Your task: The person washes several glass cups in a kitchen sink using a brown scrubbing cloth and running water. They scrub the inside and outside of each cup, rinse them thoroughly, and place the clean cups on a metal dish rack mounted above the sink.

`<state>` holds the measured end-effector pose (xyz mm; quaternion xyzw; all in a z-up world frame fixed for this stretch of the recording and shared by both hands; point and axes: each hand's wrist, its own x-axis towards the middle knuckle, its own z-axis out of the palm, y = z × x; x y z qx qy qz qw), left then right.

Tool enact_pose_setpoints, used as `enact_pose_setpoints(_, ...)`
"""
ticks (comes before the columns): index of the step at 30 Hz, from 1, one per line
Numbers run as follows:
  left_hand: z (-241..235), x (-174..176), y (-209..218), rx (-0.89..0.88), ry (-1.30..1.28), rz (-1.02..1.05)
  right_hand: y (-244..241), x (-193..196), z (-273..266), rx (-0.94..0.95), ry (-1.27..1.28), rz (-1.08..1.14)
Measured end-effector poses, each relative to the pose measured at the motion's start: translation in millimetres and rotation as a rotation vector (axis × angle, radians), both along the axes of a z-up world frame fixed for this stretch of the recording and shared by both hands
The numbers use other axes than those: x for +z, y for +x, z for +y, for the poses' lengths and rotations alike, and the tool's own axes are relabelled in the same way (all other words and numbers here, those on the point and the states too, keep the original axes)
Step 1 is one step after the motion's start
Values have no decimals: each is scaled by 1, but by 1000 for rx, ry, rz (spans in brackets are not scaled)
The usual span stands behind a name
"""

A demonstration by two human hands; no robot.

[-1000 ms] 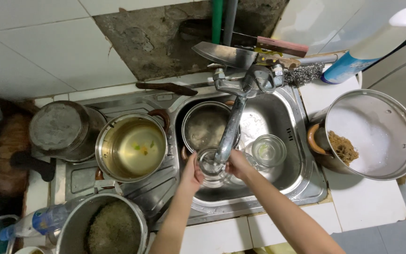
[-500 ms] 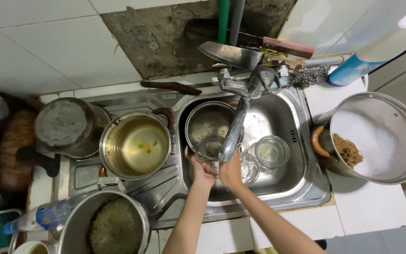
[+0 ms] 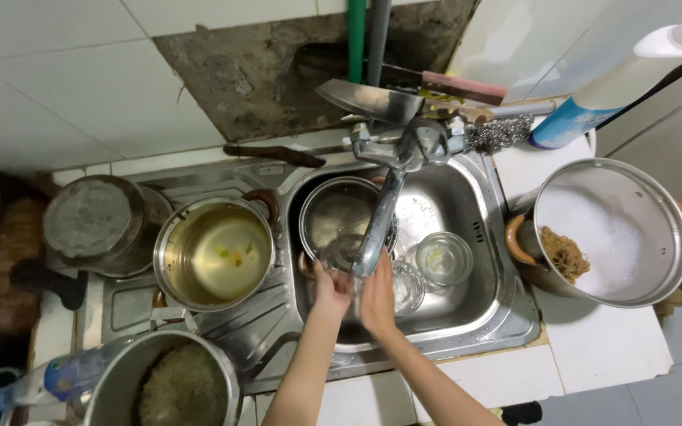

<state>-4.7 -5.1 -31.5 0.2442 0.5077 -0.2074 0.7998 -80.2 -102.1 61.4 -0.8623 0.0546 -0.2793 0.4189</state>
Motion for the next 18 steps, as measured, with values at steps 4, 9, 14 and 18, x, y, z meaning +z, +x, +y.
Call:
enact_pose_setpoints(4, -3, 8, -15, -275, 166, -136, 35, 26, -38, -63, 621, 496)
enact_pose_setpoints(9, -14, -6, -3, -455, 212, -241, 42, 112, -34, 364, -307, 762)
enact_pose_setpoints(14, -6, 3, 24, -277, -37, -117, 6, 90, -31, 482, -615, 206)
enact_pose_setpoints(18, -1, 43, 19, -256, -38, -125, -13, 57, -44, 628, -394, 186)
